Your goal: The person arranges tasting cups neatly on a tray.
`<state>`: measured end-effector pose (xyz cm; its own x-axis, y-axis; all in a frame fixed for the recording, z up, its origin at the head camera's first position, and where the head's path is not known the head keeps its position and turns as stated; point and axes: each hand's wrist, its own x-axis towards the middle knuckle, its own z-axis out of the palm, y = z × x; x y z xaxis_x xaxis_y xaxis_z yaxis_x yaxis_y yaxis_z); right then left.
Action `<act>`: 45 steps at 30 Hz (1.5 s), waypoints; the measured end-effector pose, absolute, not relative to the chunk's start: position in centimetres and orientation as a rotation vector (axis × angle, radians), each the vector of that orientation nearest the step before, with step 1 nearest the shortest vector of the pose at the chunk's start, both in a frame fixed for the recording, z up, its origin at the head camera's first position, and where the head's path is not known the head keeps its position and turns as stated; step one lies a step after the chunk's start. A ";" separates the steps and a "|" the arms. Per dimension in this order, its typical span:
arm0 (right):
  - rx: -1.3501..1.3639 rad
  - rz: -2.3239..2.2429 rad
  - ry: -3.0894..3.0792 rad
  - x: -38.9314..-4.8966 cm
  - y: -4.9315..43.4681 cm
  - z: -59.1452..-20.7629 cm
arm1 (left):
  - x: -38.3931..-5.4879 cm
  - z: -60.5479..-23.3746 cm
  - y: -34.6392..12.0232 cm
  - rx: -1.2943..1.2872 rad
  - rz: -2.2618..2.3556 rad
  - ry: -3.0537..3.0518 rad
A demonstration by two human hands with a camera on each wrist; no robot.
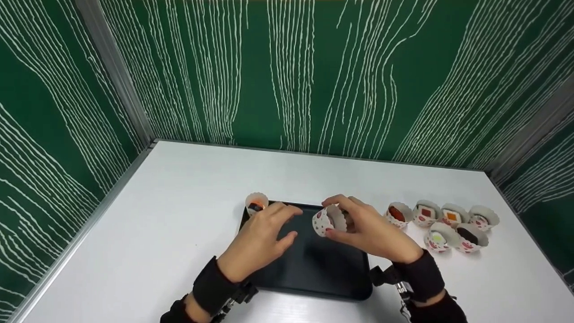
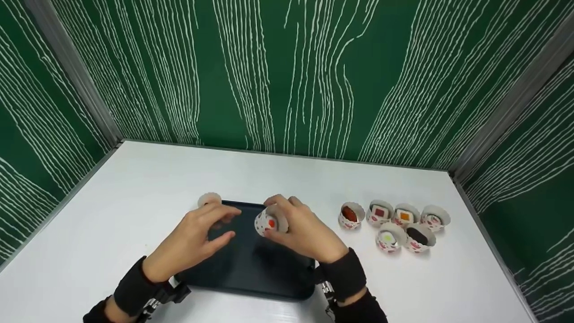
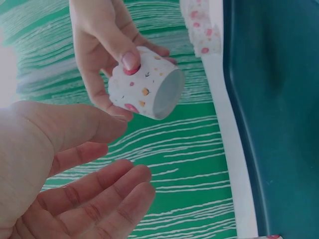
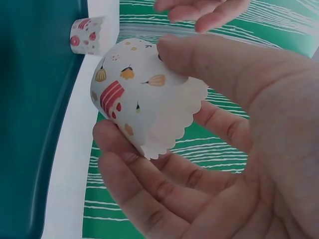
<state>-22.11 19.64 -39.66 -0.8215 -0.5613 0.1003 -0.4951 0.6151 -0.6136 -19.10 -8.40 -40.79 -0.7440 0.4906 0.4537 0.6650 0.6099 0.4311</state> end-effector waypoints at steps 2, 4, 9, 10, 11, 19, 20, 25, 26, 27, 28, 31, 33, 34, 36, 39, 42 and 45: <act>-0.903 -1.003 2.731 -21.9 19.5 -39.9 | -19.1 -40.9 -8.3 -0.947 -0.859 -2.538; -0.913 -1.016 2.732 -21.6 19.3 -40.1 | -19.1 -40.9 -8.2 -0.947 -0.860 -2.530; -0.938 -1.058 2.708 -21.3 18.9 -40.7 | -19.0 -41.1 -8.0 -0.948 -0.867 -2.522; -0.941 -1.068 2.702 -21.2 18.8 -40.8 | -19.0 -41.2 -7.9 -0.951 -0.867 -2.521; -0.944 -1.078 2.697 -21.2 18.7 -41.0 | -19.0 -41.2 -7.9 -0.952 -0.870 -2.523; -0.957 -1.152 2.637 -21.1 18.4 -41.7 | -19.0 -41.5 -7.6 -0.969 -0.885 -2.545; -0.958 -1.153 2.637 -21.1 18.4 -41.7 | -19.0 -41.6 -7.5 -0.972 -0.883 -2.547; -0.975 -1.130 2.672 -20.9 18.4 -41.9 | -19.0 -41.8 -7.3 -0.986 -0.881 -2.545; -0.982 -1.135 2.669 -20.9 18.3 -41.9 | -19.0 -41.8 -7.2 -0.986 -0.880 -2.542; -0.988 -1.137 2.667 -20.8 18.3 -42.0 | -19.0 -41.9 -7.2 -0.988 -0.882 -2.537; -0.994 -1.140 2.665 -20.8 18.2 -42.0 | -19.0 -41.9 -7.1 -0.990 -0.883 -2.533; -1.033 -1.135 2.676 -20.8 18.1 -42.1 | -19.0 -42.0 -7.0 -0.997 -0.887 -2.520; -1.059 -1.133 2.684 -20.8 18.0 -42.2 | -19.0 -42.0 -7.0 -0.999 -0.894 -2.511; -1.072 -1.131 2.689 -20.8 17.9 -42.2 | -19.0 -42.0 -7.0 -0.999 -0.895 -2.506; -1.084 -1.131 2.693 -20.8 17.9 -42.3 | -19.0 -42.0 -7.0 -0.998 -0.897 -2.499; -1.083 -1.135 2.696 -20.8 17.9 -42.3 | -19.0 -42.1 -7.0 -0.999 -0.905 -2.491; -1.072 -1.123 2.709 -20.7 17.9 -42.2 | -19.0 -42.1 -6.9 -1.002 -0.912 -2.493; -1.065 -1.115 2.707 -20.7 17.8 -42.1 | -19.0 -42.1 -6.9 -0.996 -0.909 -2.500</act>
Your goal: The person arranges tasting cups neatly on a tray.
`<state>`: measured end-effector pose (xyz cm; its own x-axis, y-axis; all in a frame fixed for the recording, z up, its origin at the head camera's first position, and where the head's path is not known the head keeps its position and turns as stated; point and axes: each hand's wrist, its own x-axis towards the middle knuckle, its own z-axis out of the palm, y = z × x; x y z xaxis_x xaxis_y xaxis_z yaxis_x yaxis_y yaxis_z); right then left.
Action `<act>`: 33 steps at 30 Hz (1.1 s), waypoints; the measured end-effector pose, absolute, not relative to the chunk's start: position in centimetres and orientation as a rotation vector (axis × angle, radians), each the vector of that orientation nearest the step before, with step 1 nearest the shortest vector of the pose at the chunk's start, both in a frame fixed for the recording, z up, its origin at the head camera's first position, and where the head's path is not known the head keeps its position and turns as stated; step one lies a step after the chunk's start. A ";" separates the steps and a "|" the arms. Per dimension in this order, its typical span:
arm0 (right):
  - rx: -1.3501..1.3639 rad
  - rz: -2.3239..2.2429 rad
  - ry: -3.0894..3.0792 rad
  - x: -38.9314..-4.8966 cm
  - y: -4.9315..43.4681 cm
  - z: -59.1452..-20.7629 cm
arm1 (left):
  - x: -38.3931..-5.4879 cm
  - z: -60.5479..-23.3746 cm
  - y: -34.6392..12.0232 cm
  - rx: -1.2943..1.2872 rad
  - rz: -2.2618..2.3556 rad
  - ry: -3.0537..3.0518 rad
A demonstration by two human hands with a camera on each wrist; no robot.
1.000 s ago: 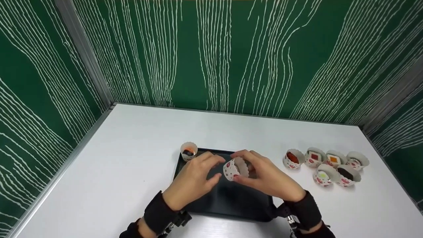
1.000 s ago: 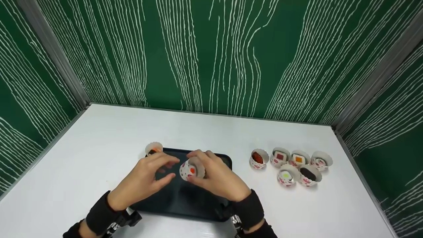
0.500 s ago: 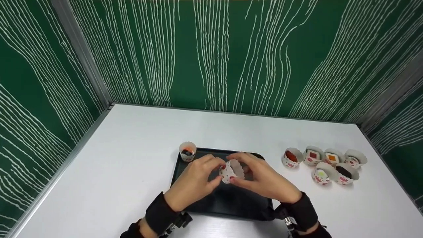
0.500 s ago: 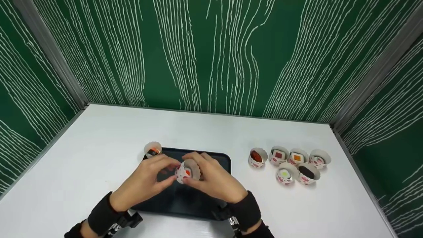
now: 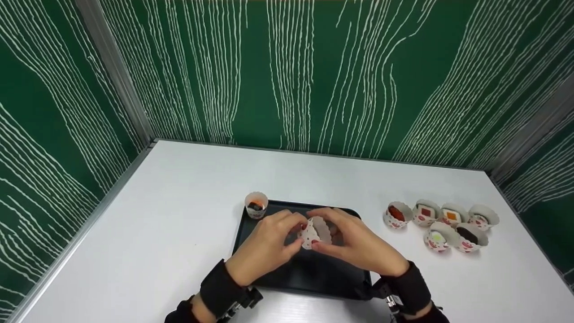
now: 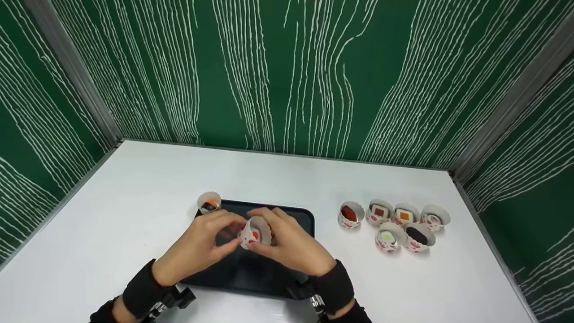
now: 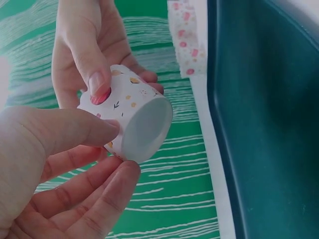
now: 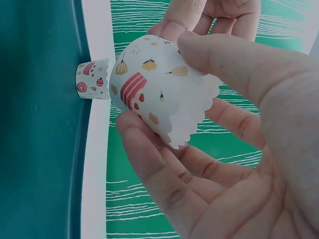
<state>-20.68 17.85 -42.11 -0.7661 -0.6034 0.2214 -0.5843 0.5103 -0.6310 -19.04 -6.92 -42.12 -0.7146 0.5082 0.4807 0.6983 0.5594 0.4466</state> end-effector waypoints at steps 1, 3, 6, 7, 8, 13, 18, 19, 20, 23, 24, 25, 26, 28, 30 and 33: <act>-1.062 -1.115 2.703 -20.7 17.9 -42.1 | -19.1 -42.1 -6.9 -0.994 -0.906 -2.501; -1.056 -1.123 2.692 -20.7 17.9 -42.1 | -19.1 -42.1 -6.9 -0.989 -0.901 -2.501; -1.045 -1.144 2.667 -20.7 18.1 -42.0 | -19.2 -42.1 -6.9 -0.989 -0.900 -2.508; -1.043 -1.147 2.661 -20.7 18.1 -41.9 | -19.3 -42.1 -6.9 -0.991 -0.902 -2.507; -1.042 -1.150 2.656 -20.7 18.2 -41.9 | -19.3 -42.1 -6.9 -0.993 -0.905 -2.507; -1.042 -1.180 2.610 -20.8 18.4 -41.9 | -19.3 -42.0 -6.9 -0.984 -0.929 -2.546; -1.031 -1.228 2.564 -20.8 18.5 -41.8 | -19.2 -42.0 -7.1 -0.979 -0.977 -2.575; -1.031 -1.233 2.561 -20.7 18.5 -41.8 | -19.1 -42.0 -7.1 -0.978 -0.986 -2.575; -1.031 -1.239 2.559 -20.7 18.6 -41.8 | -19.2 -42.1 -7.1 -0.976 -0.992 -2.574; -1.036 -1.255 2.566 -20.8 18.6 -41.8 | -19.2 -42.1 -7.1 -0.978 -1.017 -2.574; -1.039 -1.261 2.567 -20.8 18.6 -41.8 | -19.2 -42.1 -7.1 -0.979 -1.022 -2.576; -1.040 -1.272 2.561 -20.8 18.5 -41.8 | -19.2 -42.1 -7.1 -0.980 -1.025 -2.577; -1.042 -1.280 2.559 -20.8 18.5 -41.8 | -19.2 -42.1 -7.2 -0.982 -1.031 -2.576; -1.043 -1.290 2.558 -20.8 18.5 -41.8 | -19.1 -42.0 -7.2 -0.982 -1.044 -2.571; -1.041 -1.303 2.553 -20.7 18.5 -41.7 | -19.2 -42.0 -7.2 -0.981 -1.058 -2.560; -1.043 -1.332 2.549 -20.7 18.5 -41.6 | -19.2 -41.9 -7.2 -0.983 -1.088 -2.547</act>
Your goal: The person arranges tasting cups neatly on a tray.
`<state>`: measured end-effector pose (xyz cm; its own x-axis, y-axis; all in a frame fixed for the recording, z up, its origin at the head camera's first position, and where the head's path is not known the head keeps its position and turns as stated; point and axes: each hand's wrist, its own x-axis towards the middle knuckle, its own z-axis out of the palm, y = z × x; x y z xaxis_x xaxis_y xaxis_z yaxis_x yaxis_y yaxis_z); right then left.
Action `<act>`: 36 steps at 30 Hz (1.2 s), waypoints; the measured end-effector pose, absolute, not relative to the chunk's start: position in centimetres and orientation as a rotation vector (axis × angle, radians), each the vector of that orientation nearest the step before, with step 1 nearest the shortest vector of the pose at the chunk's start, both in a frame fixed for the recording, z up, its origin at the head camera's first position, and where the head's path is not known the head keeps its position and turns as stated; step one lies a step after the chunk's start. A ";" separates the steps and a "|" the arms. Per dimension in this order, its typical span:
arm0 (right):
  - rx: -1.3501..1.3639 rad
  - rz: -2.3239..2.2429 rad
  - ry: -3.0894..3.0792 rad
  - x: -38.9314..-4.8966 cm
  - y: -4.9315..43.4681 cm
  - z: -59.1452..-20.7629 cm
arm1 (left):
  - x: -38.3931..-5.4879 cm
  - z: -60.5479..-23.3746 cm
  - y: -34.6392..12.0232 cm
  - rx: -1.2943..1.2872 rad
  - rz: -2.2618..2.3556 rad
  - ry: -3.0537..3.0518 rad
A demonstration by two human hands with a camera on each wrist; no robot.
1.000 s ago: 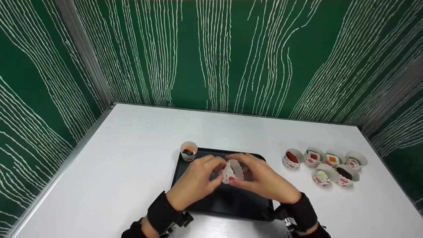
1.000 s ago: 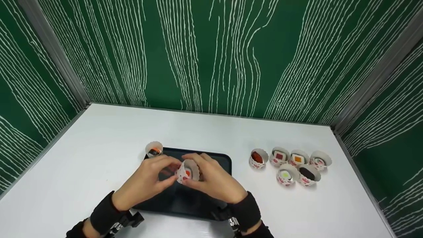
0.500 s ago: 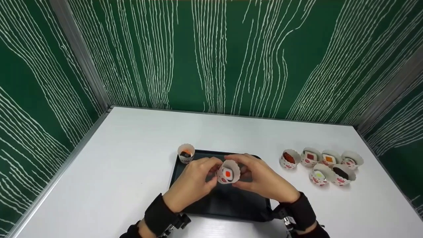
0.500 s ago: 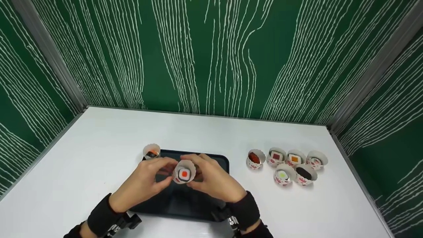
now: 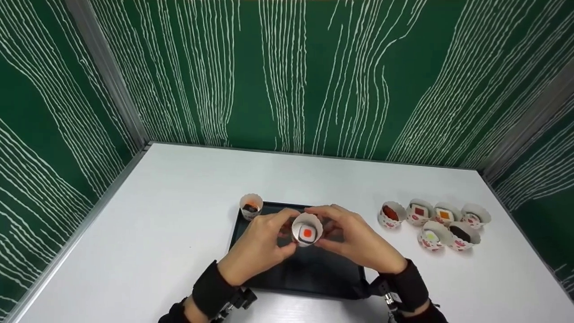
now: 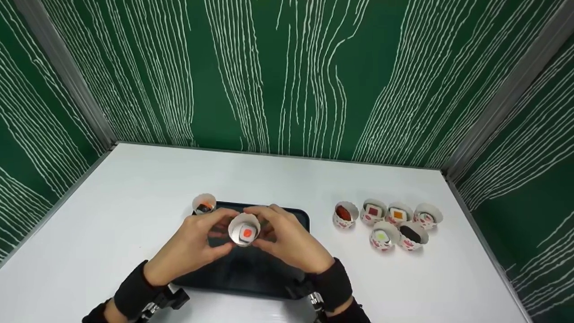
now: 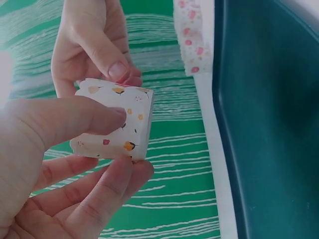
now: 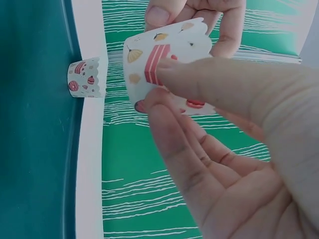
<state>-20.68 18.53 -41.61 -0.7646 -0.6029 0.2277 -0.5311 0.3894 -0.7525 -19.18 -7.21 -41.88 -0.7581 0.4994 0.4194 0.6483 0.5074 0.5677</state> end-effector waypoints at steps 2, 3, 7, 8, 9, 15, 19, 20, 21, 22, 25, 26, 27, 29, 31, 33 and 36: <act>-1.045 -1.353 2.543 -20.6 18.5 -41.6 | -19.2 -41.9 -7.2 -0.984 -1.108 -2.550; -1.049 -1.362 2.544 -20.6 18.5 -41.5 | -19.2 -41.9 -7.2 -0.983 -1.118 -2.553; -1.050 -1.403 2.550 -20.6 18.5 -41.4 | -19.1 -42.0 -7.2 -0.974 -1.184 -2.557; -1.047 -1.414 2.552 -20.6 18.5 -41.4 | -19.1 -42.0 -7.2 -0.971 -1.198 -2.554; -1.044 -1.426 2.552 -20.7 18.5 -41.4 | -19.1 -42.0 -7.2 -0.971 -1.210 -2.551; -1.018 -1.449 2.565 -20.6 18.6 -41.5 | -19.1 -42.0 -7.2 -0.979 -1.222 -2.547; -1.056 -1.426 2.589 -20.6 18.5 -41.6 | -19.1 -41.9 -7.1 -0.970 -1.196 -2.560; -1.071 -1.422 2.593 -20.6 18.5 -41.6 | -19.1 -41.9 -7.1 -0.967 -1.185 -2.563; -1.089 -1.418 2.597 -20.6 18.5 -41.6 | -19.1 -41.9 -7.1 -0.966 -1.174 -2.564; -1.105 -1.417 2.598 -20.6 18.4 -41.6 | -19.0 -42.0 -7.1 -0.966 -1.158 -2.566; -1.136 -1.405 2.613 -20.5 18.3 -41.6 | -18.9 -42.1 -7.1 -0.977 -1.131 -2.572; -1.142 -1.402 2.616 -20.5 18.3 -41.5 | -18.8 -42.1 -7.1 -0.983 -1.131 -2.577; -1.148 -1.398 2.621 -20.5 18.3 -41.5 | -18.8 -42.1 -7.1 -0.990 -1.131 -2.581; -1.162 -1.390 2.626 -20.5 18.2 -41.5 | -18.8 -42.2 -7.1 -1.000 -1.134 -2.587; -1.179 -1.386 2.621 -20.5 18.2 -41.5 | -18.7 -42.2 -7.1 -1.007 -1.129 -2.589; -1.195 -1.388 2.609 -20.5 18.2 -41.5 | -18.8 -42.2 -7.1 -1.009 -1.119 -2.586; -1.208 -1.382 2.596 -20.5 18.2 -41.5 | -18.8 -42.2 -7.0 -1.012 -1.104 -2.581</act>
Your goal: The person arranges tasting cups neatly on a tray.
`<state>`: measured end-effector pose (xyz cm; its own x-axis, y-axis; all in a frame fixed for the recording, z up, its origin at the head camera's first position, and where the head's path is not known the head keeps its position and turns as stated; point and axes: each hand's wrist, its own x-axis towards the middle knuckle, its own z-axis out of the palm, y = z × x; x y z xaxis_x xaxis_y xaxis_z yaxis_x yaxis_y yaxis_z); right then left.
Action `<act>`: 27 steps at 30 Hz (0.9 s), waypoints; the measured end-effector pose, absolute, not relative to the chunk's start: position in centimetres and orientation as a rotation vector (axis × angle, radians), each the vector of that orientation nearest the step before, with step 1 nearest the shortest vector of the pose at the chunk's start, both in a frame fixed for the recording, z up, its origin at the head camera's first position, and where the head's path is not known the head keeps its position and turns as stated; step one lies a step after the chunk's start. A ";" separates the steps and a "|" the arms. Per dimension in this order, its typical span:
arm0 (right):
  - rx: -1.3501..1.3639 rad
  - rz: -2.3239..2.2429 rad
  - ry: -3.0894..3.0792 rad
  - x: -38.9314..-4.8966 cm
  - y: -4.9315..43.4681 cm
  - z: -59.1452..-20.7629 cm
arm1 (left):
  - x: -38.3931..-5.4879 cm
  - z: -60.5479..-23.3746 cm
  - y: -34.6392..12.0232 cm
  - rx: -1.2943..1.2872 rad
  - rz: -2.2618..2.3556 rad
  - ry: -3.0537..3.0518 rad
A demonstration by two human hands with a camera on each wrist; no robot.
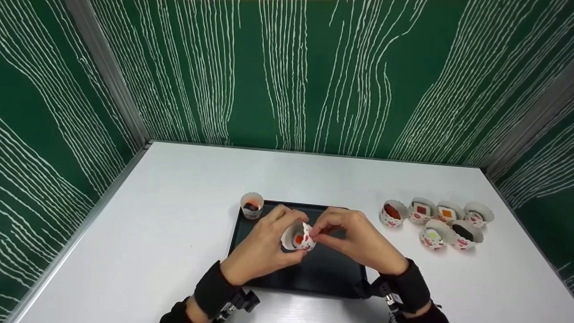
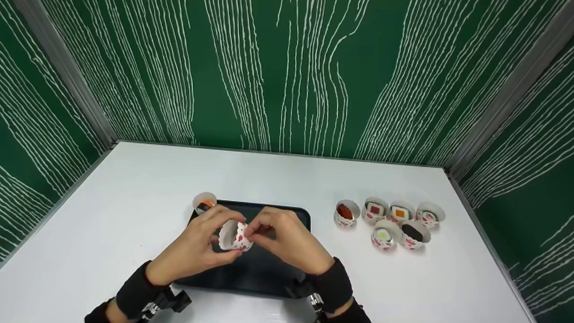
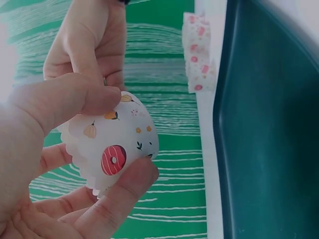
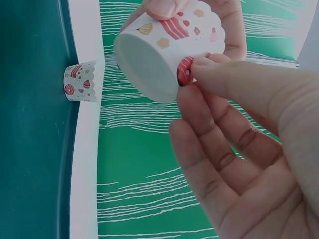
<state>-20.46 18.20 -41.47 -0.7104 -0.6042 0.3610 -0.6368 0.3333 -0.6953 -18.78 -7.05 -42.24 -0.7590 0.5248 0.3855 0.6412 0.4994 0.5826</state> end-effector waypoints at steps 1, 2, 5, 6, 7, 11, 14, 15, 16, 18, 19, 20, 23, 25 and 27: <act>1.183 1.345 -2.536 -20.5 18.2 -41.5 | -18.8 -42.2 -7.0 -1.013 -1.103 -2.581; 1.185 1.342 -2.539 -20.5 18.3 -41.5 | -18.8 -42.2 -7.0 -1.016 -1.105 -2.583; 1.186 1.336 -2.554 -20.4 18.4 -41.4 | -18.8 -42.3 -6.9 -1.027 -1.114 -2.587; 1.185 1.338 -2.563 -20.4 18.4 -41.3 | -18.8 -42.3 -6.9 -1.032 -1.116 -2.585; 1.184 1.338 -2.573 -20.3 18.5 -41.3 | -18.8 -42.3 -6.9 -1.036 -1.119 -2.583; 1.187 1.347 -2.616 -20.2 18.6 -41.0 | -18.8 -42.4 -7.0 -1.045 -1.119 -2.580; 1.185 1.361 -2.634 -20.1 18.8 -40.8 | -18.9 -42.6 -7.0 -1.040 -1.115 -2.597; 1.182 1.363 -2.637 -20.1 18.9 -40.7 | -18.9 -42.6 -7.0 -1.038 -1.114 -2.605; 1.173 1.364 -2.641 -20.1 19.0 -40.6 | -19.0 -42.7 -7.0 -1.035 -1.114 -2.615; 1.155 1.350 -2.643 -20.0 19.3 -40.3 | -19.0 -42.7 -7.0 -1.034 -1.109 -2.626; 1.144 1.336 -2.645 -20.0 19.5 -40.1 | -19.1 -42.8 -7.0 -1.033 -1.108 -2.630; 1.133 1.321 -2.647 -20.0 19.7 -40.0 | -19.1 -42.8 -6.9 -1.029 -1.103 -2.637; 1.102 1.285 -2.656 -19.9 20.3 -39.5 | -19.4 -42.9 -6.9 -1.026 -1.078 -2.656; 1.084 1.277 -2.663 -19.8 20.7 -39.3 | -19.6 -43.0 -6.8 -1.033 -1.049 -2.672; 1.065 1.274 -2.661 -19.8 21.1 -39.1 | -20.0 -43.0 -6.7 -1.041 -1.015 -2.688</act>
<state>-19.79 21.10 -39.11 -0.7694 -0.5740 0.2802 -0.5782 0.4396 -0.6873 -19.96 -6.75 -42.98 -0.7646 0.5697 0.3013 0.6267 0.5480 0.5541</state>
